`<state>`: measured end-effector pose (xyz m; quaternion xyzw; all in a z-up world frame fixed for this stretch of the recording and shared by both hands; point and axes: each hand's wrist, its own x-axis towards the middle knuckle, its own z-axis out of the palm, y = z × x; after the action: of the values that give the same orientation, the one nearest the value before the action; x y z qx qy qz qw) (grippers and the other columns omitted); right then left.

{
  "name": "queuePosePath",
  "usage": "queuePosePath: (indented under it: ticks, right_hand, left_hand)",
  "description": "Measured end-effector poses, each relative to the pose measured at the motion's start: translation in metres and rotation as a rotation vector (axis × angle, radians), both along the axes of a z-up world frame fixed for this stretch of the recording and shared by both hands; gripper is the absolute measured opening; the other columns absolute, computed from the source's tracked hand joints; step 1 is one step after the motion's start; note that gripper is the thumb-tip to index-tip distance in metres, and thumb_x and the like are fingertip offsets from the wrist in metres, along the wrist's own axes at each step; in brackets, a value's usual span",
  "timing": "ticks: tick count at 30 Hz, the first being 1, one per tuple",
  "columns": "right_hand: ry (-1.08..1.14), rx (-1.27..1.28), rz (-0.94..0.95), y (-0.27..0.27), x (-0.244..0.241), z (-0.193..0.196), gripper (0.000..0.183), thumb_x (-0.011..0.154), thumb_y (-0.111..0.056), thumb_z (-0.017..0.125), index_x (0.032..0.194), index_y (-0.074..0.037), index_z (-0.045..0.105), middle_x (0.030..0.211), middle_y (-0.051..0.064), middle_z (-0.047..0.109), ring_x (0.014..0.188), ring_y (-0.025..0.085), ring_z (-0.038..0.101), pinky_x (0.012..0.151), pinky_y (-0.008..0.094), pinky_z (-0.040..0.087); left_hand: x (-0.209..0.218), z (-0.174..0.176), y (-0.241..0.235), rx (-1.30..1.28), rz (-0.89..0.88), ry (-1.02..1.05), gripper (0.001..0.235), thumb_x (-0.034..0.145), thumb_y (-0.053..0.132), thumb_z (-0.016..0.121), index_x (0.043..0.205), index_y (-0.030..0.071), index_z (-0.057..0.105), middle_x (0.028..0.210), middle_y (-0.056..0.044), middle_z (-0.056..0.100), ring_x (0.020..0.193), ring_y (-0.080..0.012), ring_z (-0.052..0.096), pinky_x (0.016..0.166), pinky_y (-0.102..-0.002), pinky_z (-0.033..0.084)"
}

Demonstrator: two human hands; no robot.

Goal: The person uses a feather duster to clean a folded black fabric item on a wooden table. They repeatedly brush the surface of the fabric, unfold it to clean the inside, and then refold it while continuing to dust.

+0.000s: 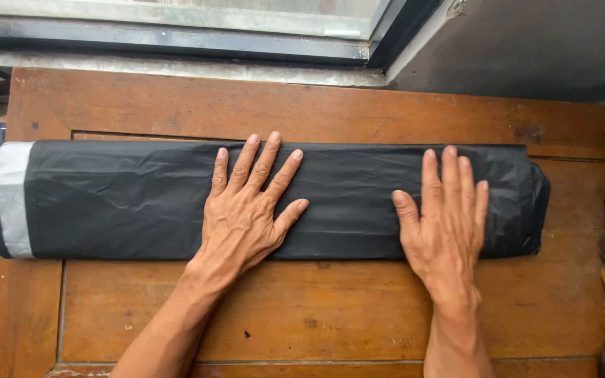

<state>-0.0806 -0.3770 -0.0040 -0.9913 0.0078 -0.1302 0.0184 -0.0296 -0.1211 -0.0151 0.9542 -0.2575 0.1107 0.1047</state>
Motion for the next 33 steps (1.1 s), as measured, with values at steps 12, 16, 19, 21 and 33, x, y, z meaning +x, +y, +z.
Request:
queuePosePath:
  ticks: [12,16,19,21,33]
  right_hand:
    - [0.072,0.006,0.234,0.060,-0.009,-0.001,0.065,0.092,-0.064,0.034,0.147,-0.030,0.037,0.156,0.006,0.029,0.144,0.027,0.028,0.113,0.056,0.022]
    - [0.074,-0.026,0.068,0.017,-0.001,0.000,0.064,0.091,-0.059,0.042,0.145,-0.023,0.043,0.154,0.013,0.034,0.139,0.040,0.033,0.107,0.060,0.026]
    - [0.109,0.015,-0.108,-0.012,-0.001,0.004,0.068,0.095,-0.056,0.035,0.150,-0.015,0.034,0.154,0.021,0.030,0.140,0.040,0.027,0.109,0.062,0.017]
    - [0.087,0.010,-0.173,-0.021,-0.004,0.004,0.065,0.097,-0.051,0.036,0.149,-0.011,0.038,0.153,0.022,0.031,0.138,0.040,0.030,0.106,0.063,0.021]
    - [-0.081,-0.039,-0.187,-0.020,-0.009,0.004,0.061,0.096,-0.051,0.045,0.143,-0.012,0.049,0.148,0.022,0.041,0.133,0.041,0.040,0.102,0.062,0.030]
  left_hand:
    - [0.002,0.001,0.002,-0.014,-0.028,-0.036,0.060,0.095,0.052,0.046,0.146,0.021,0.043,0.153,-0.009,0.036,0.142,-0.0279,0.029,0.115,-0.051,0.014]
    - [0.001,-0.001,0.003,-0.018,-0.018,-0.050,0.059,0.095,0.052,0.048,0.145,0.021,0.044,0.153,-0.008,0.036,0.142,-0.0270,0.029,0.116,-0.050,0.014]
    - [0.002,-0.001,0.003,-0.011,-0.025,-0.038,0.060,0.095,0.053,0.046,0.146,0.022,0.043,0.153,-0.008,0.035,0.142,-0.0268,0.028,0.116,-0.049,0.013]
    - [0.002,0.000,0.003,-0.011,-0.030,-0.029,0.060,0.095,0.053,0.047,0.145,0.021,0.043,0.153,-0.008,0.034,0.143,-0.0267,0.027,0.116,-0.050,0.015]
    - [-0.007,0.013,-0.019,0.031,-0.022,-0.014,0.068,0.094,0.054,0.044,0.148,0.014,0.035,0.156,-0.016,0.024,0.145,-0.0325,0.020,0.114,-0.058,0.010]
